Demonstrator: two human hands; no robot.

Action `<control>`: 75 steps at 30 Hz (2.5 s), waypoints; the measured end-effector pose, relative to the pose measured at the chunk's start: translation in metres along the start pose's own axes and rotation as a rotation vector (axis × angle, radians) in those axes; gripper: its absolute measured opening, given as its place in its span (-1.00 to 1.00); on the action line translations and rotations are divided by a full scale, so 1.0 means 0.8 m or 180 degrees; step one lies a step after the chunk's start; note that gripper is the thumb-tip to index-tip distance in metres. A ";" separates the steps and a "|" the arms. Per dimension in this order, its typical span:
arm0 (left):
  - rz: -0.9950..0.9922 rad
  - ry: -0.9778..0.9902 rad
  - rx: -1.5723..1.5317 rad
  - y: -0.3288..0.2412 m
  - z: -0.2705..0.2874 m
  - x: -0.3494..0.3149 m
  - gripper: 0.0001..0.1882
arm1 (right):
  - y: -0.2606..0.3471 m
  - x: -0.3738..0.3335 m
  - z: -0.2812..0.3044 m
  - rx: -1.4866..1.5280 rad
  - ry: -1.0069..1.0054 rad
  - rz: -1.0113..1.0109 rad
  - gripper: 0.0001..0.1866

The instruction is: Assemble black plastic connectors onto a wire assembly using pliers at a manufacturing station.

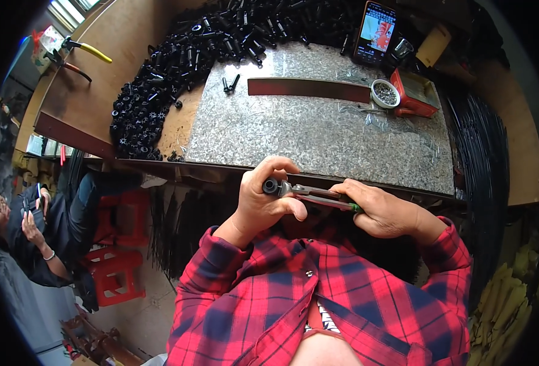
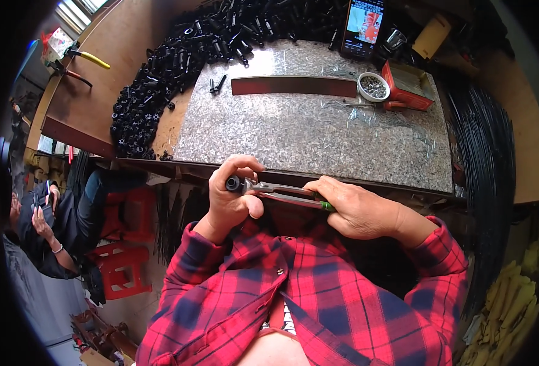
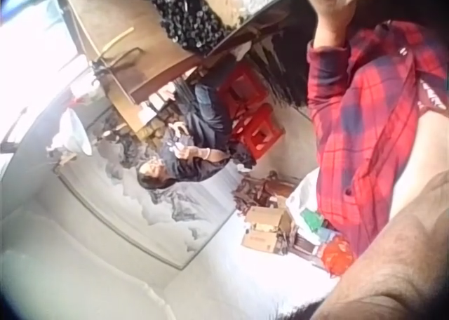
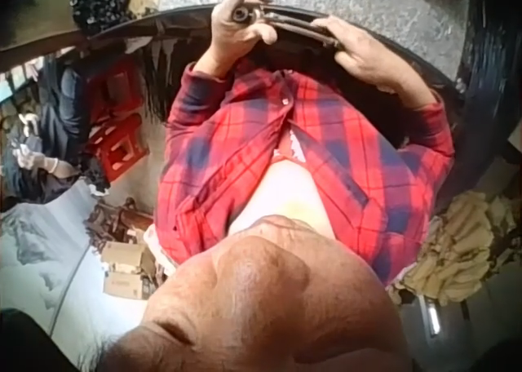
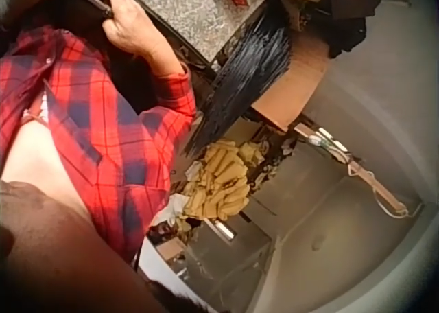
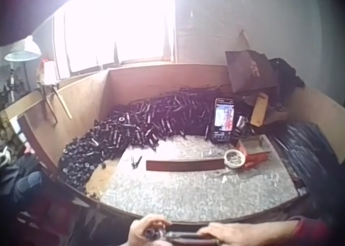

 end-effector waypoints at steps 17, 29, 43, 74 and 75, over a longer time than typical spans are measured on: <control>-0.0056 -0.0156 0.0095 0.016 0.001 0.000 -0.03 | -0.008 0.018 0.023 -0.1570 -0.1585 0.0358 -0.82; 0.0074 -0.0171 -0.0701 -0.012 0.007 -0.011 0.00 | -0.122 0.037 0.171 -0.3220 -0.2216 -0.0623 -0.83; 0.0091 -0.0172 -0.0715 -0.015 0.000 -0.012 -0.02 | -0.156 0.096 0.181 -0.3359 -0.1324 -0.0941 -0.89; 0.0267 -0.0270 -0.1065 0.005 -0.006 -0.007 0.02 | 0.031 0.088 -0.036 0.1076 -0.2089 0.1155 -0.82; 0.0273 -0.0274 -0.1064 0.006 -0.006 -0.010 0.02 | 0.033 0.088 -0.038 0.1080 -0.2085 0.1151 -0.82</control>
Point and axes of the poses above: each hand's wrist, its own x-axis towards the middle knuckle, its own z-axis out of the back of the hand, y = z × x, the point moved 3 cm from there along x, towards the middle knuckle, and after that the axes turned 13 degrees about -y, right-handed, at the moved point
